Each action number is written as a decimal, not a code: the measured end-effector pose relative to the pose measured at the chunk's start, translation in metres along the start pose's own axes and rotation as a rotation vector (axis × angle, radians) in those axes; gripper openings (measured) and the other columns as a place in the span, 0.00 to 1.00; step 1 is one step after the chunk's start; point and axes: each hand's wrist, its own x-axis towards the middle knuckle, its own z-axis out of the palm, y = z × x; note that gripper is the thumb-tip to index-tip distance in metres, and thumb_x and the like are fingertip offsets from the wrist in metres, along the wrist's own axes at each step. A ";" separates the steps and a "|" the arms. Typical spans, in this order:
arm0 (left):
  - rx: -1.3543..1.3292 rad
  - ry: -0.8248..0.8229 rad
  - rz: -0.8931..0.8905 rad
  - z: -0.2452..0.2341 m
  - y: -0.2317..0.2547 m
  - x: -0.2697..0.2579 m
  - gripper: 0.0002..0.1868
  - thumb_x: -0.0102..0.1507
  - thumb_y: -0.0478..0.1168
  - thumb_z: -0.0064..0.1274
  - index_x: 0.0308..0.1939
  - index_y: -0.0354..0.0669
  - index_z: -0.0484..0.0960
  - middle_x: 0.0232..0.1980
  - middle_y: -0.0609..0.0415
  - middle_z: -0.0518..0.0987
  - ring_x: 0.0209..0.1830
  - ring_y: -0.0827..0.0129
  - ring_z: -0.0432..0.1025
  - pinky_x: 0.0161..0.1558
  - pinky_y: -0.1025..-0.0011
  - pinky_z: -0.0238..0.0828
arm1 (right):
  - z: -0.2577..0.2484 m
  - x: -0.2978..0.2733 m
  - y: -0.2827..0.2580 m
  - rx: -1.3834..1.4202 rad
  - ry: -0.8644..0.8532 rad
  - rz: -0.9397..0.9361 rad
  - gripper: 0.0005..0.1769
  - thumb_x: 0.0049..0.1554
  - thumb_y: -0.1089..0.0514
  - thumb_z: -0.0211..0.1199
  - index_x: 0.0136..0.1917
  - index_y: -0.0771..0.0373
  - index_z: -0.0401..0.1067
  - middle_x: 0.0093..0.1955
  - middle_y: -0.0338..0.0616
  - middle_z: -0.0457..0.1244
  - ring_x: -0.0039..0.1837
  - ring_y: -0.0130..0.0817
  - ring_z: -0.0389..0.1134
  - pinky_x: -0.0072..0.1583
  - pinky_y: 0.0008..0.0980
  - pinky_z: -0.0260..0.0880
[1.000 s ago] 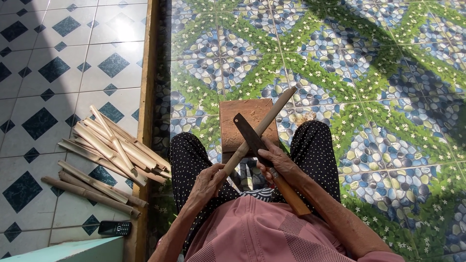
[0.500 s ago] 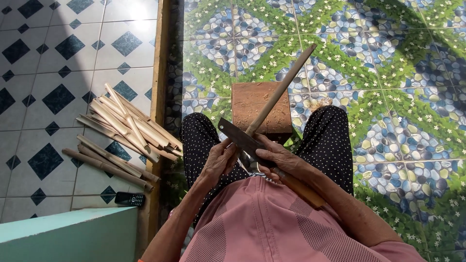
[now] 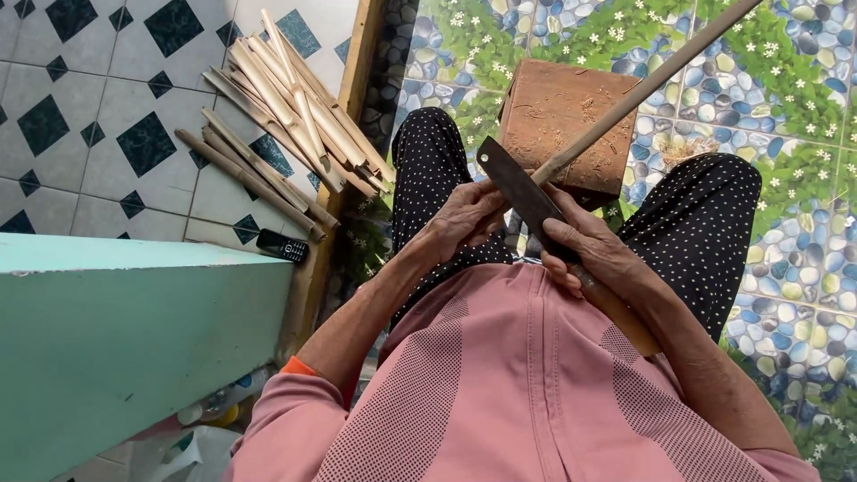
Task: Shaving and sharpening a wooden stick using a large knife while sitting on the floor.
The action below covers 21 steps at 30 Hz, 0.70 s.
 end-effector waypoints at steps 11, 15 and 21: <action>-0.016 -0.028 0.032 0.013 0.017 -0.008 0.22 0.73 0.42 0.48 0.70 0.36 0.72 0.29 0.54 0.72 0.24 0.72 0.70 0.10 0.82 0.62 | -0.015 0.002 -0.008 -0.061 -0.041 -0.106 0.28 0.69 0.55 0.46 0.81 0.58 0.50 0.25 0.46 0.56 0.19 0.30 0.60 0.22 0.24 0.65; -0.029 -0.040 0.034 0.007 0.009 0.000 0.21 0.73 0.42 0.48 0.69 0.38 0.73 0.29 0.55 0.71 0.23 0.72 0.70 0.09 0.82 0.60 | -0.038 0.012 0.015 -0.087 -0.005 -0.117 0.19 0.70 0.55 0.47 0.69 0.64 0.61 0.24 0.50 0.57 0.18 0.33 0.60 0.20 0.26 0.64; 0.075 -0.050 0.039 0.014 0.037 -0.018 0.20 0.73 0.42 0.47 0.68 0.42 0.76 0.29 0.59 0.70 0.23 0.76 0.70 0.10 0.86 0.60 | -0.053 0.015 0.015 -0.200 0.090 -0.161 0.14 0.71 0.55 0.46 0.62 0.65 0.63 0.24 0.55 0.58 0.17 0.36 0.60 0.20 0.31 0.64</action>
